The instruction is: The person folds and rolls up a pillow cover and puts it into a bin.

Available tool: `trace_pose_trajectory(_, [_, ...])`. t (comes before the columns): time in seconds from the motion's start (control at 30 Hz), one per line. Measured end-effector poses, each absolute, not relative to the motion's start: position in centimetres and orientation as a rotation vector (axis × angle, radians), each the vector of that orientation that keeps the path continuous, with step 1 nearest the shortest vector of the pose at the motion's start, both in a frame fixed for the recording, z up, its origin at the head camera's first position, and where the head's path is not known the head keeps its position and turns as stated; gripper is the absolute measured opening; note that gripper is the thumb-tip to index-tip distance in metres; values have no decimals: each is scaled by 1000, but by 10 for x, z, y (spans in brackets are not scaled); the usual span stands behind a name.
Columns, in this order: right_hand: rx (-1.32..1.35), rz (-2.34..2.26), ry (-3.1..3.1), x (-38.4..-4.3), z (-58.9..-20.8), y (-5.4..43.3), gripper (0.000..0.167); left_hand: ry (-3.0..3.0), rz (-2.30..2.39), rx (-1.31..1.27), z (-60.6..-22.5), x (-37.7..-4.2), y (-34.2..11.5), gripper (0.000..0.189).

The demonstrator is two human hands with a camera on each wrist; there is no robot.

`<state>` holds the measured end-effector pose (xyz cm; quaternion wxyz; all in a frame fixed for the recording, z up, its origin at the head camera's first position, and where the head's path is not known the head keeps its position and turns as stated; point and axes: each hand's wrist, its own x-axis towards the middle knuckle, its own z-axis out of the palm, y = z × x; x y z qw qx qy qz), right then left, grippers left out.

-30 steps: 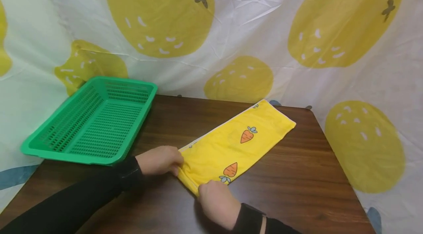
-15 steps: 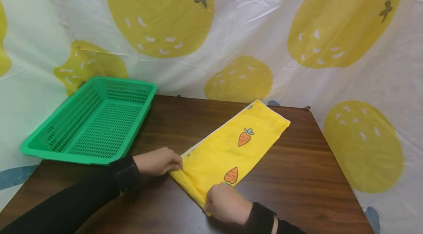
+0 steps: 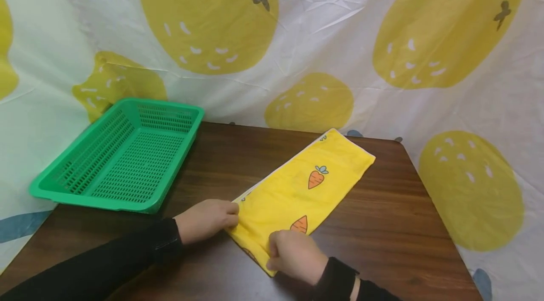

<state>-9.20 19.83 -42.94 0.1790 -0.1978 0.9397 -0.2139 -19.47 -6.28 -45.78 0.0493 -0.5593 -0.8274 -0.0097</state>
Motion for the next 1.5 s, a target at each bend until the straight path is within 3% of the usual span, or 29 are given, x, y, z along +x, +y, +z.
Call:
trace_pose_trajectory(0.17, [-773,-441,2793,-81,-432,190,18,-2544,-11,-1755,-454,-188,-71,7])
trace_pose_trajectory(0.47, [-663,-213,2896,-70,-431,176,48,-2444,-24,-1748,-450,-192,-78,12])
trace_pose_trajectory(0.73, [-861,124,3070,-68,-440,170,42,-2541,-2,-1755,-446,-195,-73,15])
trace_pose_trajectory(1.0, [-897,232,3129,-66,-443,167,38,-2624,29,-1703,-446,-197,-72,9])
trace_pose_trajectory(1.3, [-745,59,2957,-73,-430,172,26,-2821,-133,-1470,-447,-208,-68,10])
trace_pose_trajectory(1.5, [-576,-245,2760,-82,-423,179,24,-2844,-227,-1463,-448,-213,-62,6])
